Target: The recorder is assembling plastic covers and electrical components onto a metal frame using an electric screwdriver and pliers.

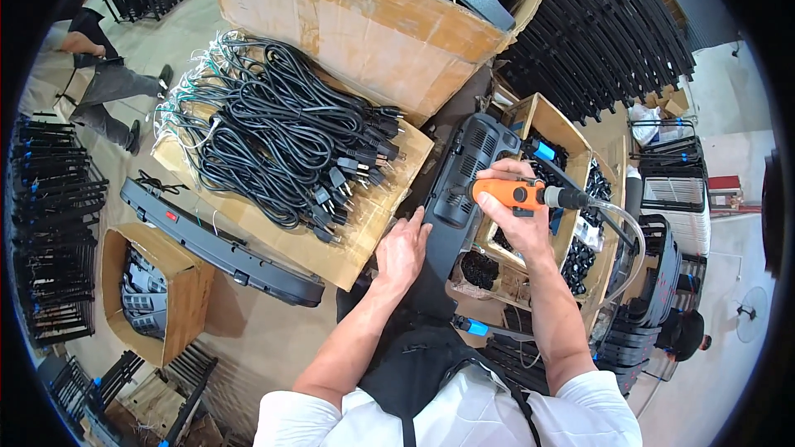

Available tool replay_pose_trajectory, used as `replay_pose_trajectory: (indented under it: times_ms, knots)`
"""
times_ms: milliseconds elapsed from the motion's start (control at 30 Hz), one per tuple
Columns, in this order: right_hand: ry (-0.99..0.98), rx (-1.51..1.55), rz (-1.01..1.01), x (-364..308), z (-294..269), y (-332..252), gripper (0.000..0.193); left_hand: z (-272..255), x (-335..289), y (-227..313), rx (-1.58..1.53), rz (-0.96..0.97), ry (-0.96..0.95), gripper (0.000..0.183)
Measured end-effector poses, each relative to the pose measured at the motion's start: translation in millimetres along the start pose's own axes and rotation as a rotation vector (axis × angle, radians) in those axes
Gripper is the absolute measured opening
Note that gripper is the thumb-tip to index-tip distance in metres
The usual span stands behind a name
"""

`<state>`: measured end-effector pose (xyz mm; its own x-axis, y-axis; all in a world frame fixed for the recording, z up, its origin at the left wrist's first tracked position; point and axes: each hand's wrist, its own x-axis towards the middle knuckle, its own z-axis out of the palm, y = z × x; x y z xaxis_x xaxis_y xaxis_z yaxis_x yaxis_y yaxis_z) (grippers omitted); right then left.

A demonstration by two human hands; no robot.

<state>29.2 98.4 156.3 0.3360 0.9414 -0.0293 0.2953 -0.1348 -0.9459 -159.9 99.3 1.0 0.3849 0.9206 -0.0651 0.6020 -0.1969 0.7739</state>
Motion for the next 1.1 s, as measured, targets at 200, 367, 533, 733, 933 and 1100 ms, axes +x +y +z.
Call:
replay_pose_trajectory:
  times_ms: [200,367,533,733,933,1100]
  knots:
    - [0.010,0.011,0.021,-6,1,-2,0.050,1,4,2,-0.078,-0.047,-0.011,0.039]
    - [0.020,0.005,0.023,-6,2,3,0.045,0,7,0,-0.127,-0.033,-0.012,0.039]
    - [0.008,0.016,0.047,-8,6,1,0.046,-1,2,-1,-0.153,-0.034,0.004,0.038]
    - [-0.008,0.029,0.039,-10,10,3,0.049,-1,2,-2,-0.135,-0.006,0.018,0.039]
    - [-0.025,0.002,0.053,-9,15,2,0.048,-1,4,-2,-0.166,-0.034,0.003,0.038]
    - [-0.031,-0.055,-0.011,-8,21,11,0.047,-3,8,3,-0.132,-0.025,0.006,0.037]
